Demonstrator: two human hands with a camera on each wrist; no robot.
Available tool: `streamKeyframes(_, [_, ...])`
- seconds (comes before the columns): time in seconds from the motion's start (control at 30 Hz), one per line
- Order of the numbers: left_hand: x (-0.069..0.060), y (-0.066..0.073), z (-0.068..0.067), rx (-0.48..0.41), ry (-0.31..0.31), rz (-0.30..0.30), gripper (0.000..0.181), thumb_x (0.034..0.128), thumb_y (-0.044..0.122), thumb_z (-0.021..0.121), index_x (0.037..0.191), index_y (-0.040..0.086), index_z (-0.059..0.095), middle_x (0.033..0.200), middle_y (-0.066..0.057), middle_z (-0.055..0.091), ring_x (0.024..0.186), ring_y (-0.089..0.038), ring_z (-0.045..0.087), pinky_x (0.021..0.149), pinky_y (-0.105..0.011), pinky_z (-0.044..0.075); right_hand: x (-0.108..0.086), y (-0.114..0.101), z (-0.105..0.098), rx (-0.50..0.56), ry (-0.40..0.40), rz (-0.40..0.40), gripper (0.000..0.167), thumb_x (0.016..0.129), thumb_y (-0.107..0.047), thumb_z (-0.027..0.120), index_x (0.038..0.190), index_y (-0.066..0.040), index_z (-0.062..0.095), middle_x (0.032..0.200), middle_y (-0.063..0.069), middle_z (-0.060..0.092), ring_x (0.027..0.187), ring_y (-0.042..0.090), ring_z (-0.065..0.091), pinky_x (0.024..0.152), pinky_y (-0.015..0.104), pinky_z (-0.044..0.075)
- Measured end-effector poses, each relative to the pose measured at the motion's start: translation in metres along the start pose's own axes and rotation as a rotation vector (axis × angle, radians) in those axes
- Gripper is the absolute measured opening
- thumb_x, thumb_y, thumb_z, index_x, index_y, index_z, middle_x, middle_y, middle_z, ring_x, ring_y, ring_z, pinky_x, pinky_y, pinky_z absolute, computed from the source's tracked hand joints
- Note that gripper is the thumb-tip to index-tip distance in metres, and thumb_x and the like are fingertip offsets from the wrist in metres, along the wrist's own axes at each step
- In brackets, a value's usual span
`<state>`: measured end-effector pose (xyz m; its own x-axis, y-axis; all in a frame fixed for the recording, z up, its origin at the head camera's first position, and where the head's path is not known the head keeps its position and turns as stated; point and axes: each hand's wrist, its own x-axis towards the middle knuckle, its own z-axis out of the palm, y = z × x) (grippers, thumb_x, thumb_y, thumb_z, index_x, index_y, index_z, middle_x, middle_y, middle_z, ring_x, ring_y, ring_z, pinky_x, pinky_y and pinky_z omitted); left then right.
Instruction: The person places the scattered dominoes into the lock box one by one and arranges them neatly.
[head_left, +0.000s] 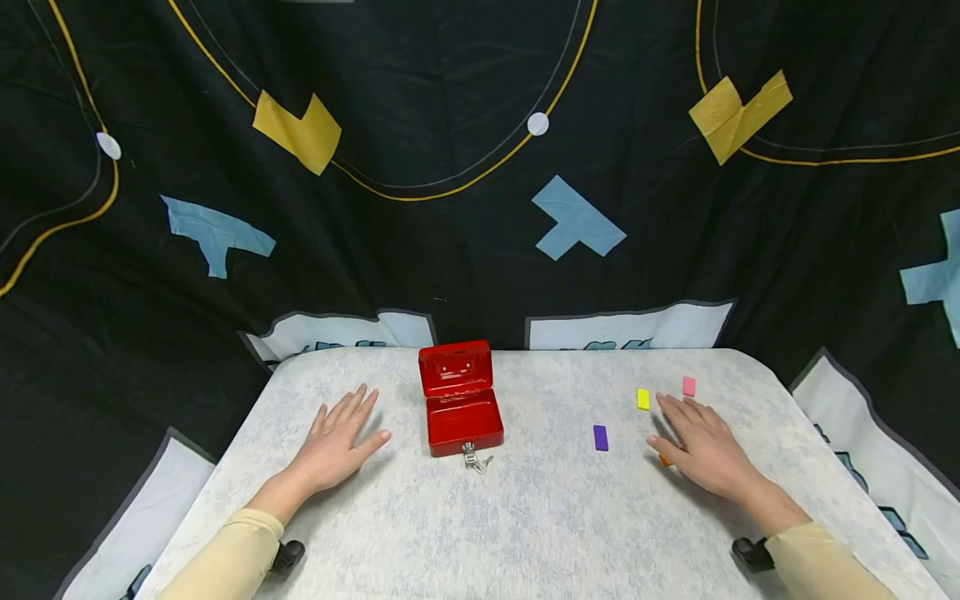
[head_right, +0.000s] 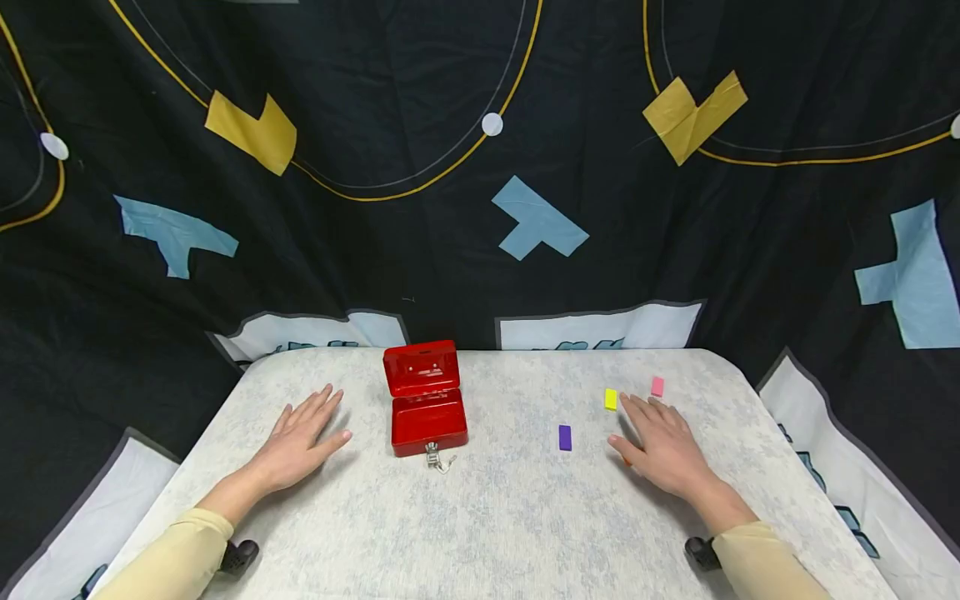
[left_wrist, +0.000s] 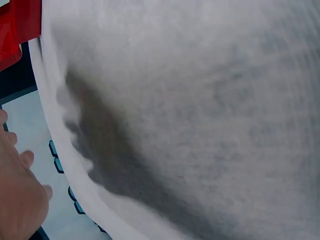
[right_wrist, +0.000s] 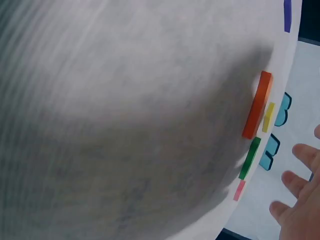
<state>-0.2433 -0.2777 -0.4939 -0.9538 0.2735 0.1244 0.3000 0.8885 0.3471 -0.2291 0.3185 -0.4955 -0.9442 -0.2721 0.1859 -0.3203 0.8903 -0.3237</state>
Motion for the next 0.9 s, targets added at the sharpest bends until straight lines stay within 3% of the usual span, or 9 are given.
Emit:
streamKeyframes(0.13, [0.003,0.005,0.001,-0.089,-0.011,0.026,0.084,0.0999,0.064,0.050,0.163,0.014,0.025,0.171,-0.009,0.015,0.153,-0.041,0.015,0.120,-0.065,0.007,0.001,-0.004,0.001,0.053,0.005,-0.001,0.080,0.100,-0.056,0.058,0.158,-0.005,0.035,0.157,0.024,0.038,0.144,0.049,0.028,0.112,0.069,0.022])
streamKeyframes(0.33, [0.007,0.015,0.000,-0.212,-0.025,0.053,0.082,0.0970,0.061,0.060,0.162,0.021,0.030,0.171,-0.001,0.016,0.153,-0.037,0.018,0.116,-0.069,0.020,0.005,-0.012,0.003,0.124,-0.013,0.026,0.079,0.100,-0.054,0.061,0.159,-0.009,0.035,0.156,0.021,0.041,0.143,0.043,0.032,0.110,0.069,0.029])
streamKeyframes(0.57, [0.012,0.022,0.003,-0.277,-0.050,0.044,0.078,0.0949,0.055,0.067,0.160,0.026,0.035,0.170,0.004,0.018,0.153,-0.031,0.023,0.115,-0.068,0.026,0.010,-0.019,0.004,0.174,-0.017,0.028,0.078,0.098,-0.051,0.064,0.159,-0.011,0.037,0.154,0.018,0.045,0.142,0.041,0.035,0.110,0.067,0.032])
streamKeyframes(0.9, [0.020,0.035,0.006,-0.314,-0.080,0.080,0.067,0.0956,0.046,0.071,0.153,0.021,0.047,0.169,0.005,0.023,0.149,-0.027,0.033,0.113,-0.063,0.034,0.016,-0.025,0.009,0.225,-0.058,0.020,0.077,0.097,-0.046,0.070,0.158,-0.011,0.038,0.147,0.016,0.054,0.138,0.041,0.044,0.107,0.066,0.037])
